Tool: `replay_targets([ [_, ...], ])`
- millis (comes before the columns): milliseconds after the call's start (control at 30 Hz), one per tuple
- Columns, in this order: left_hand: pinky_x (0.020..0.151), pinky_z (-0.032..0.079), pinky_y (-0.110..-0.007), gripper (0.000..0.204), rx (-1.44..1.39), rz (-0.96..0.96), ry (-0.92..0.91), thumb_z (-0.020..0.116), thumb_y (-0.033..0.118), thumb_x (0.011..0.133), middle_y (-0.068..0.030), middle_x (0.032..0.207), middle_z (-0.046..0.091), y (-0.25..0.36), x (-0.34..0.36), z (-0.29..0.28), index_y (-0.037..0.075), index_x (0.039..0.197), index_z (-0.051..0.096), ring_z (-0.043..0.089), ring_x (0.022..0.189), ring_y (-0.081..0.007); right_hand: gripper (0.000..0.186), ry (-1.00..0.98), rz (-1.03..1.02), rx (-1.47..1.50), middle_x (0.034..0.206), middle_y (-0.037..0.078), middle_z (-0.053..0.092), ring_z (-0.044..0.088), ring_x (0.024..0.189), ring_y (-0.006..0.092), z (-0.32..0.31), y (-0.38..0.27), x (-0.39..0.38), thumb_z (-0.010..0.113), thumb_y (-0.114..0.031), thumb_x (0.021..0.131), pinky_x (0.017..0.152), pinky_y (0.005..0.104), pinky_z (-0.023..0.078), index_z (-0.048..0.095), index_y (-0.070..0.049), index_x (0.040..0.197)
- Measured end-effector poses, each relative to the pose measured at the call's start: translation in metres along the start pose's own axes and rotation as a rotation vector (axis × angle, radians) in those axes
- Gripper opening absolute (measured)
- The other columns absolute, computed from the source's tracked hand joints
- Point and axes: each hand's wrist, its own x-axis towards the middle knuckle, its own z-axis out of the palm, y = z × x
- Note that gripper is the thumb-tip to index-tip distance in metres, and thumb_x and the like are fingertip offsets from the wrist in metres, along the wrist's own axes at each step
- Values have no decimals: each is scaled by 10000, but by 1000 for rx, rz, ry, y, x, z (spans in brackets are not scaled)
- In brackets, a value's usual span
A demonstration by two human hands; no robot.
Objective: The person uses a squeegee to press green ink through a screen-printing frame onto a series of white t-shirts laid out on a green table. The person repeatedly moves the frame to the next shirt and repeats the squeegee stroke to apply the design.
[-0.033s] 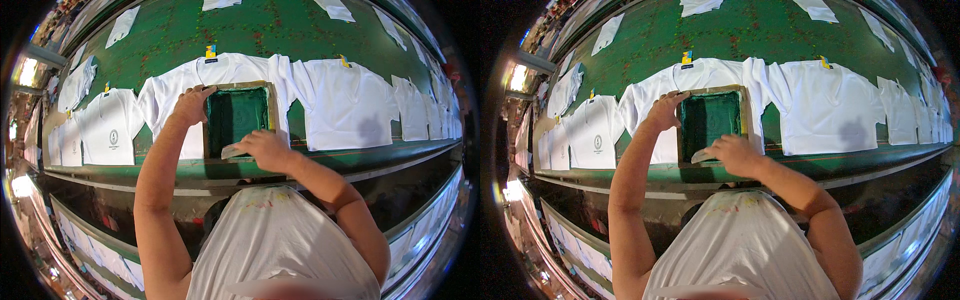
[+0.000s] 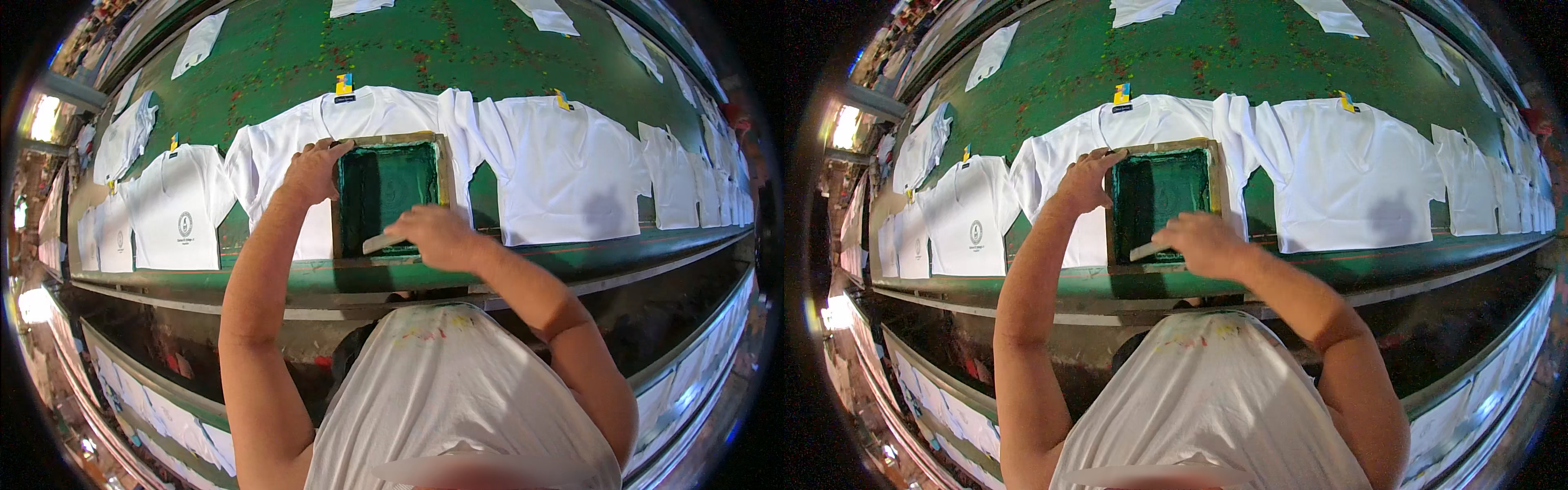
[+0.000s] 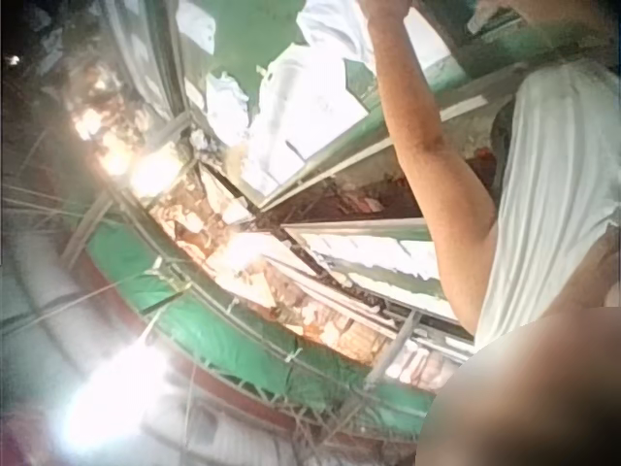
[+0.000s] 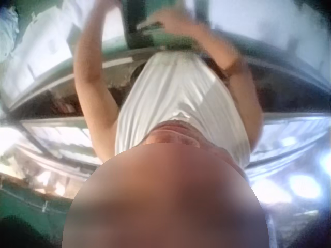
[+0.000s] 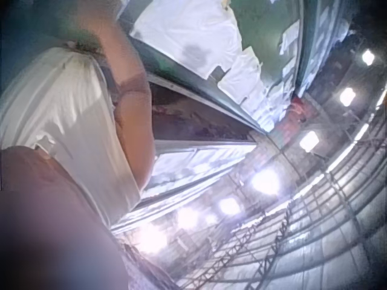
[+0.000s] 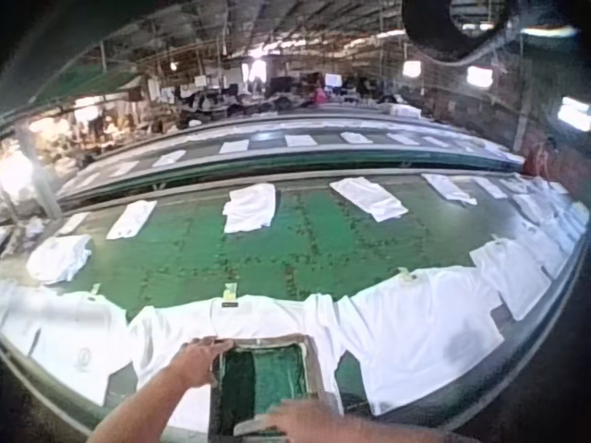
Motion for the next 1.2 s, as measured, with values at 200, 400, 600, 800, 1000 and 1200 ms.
replay_targets([
  [200, 1152, 539, -579, 1141, 73, 22, 55, 1036, 109, 622, -124, 1601, 616, 2, -3, 2, 309, 1642, 564, 626, 1421, -402, 444, 97, 153, -21, 1224, 153, 768, 694, 1210, 383, -27, 56, 64, 647, 42, 923, 1061, 494, 559, 767, -100, 1326],
  [400, 1184, 529, -581, 1164, 29, -14, 45, 1028, 77, 633, -117, 1664, 568, -3, 5, 5, 312, 1663, 540, 588, 1468, -411, 481, 187, 170, -143, 1215, 132, 773, 700, 1209, 377, -26, 63, 78, 635, 37, 934, 1049, 501, 568, 763, -121, 1370],
  [600, 1199, 511, -583, 1086, -59, 7, 91, 1021, 136, 686, -109, 1637, 594, -13, -4, 12, 269, 1652, 546, 567, 1487, -397, 506, 112, 170, -181, 1151, 62, 764, 712, 1120, 325, 0, 20, 38, 645, 25, 916, 953, 470, 605, 771, -174, 1365],
  [800, 1115, 564, -483, 942, -228, -30, 212, 981, 82, 703, -212, 1358, 756, -25, -18, 28, 106, 1578, 633, 696, 1298, -392, 522, 132, 121, -241, 1203, 16, 772, 719, 1122, 283, 20, -24, -1, 678, 1, 880, 910, 447, 621, 776, -201, 1351],
  [1000, 873, 636, -411, 641, -788, -249, 385, 918, 47, 836, -193, 1112, 808, -14, -47, 80, 25, 1443, 714, 805, 999, -295, 539, 84, 121, -199, 1296, 113, 726, 660, 1195, 326, 34, -45, -25, 732, -22, 872, 1061, 473, 566, 743, -118, 1402],
  [1200, 1032, 590, -457, 487, -738, -175, 694, 825, -25, 866, -227, 1335, 731, 27, -77, 130, 34, 1345, 759, 711, 1206, -389, 517, 112, 130, -70, 1431, 123, 658, 610, 1310, 332, 38, -51, -37, 822, -175, 936, 1132, 487, 522, 718, -102, 1437],
])
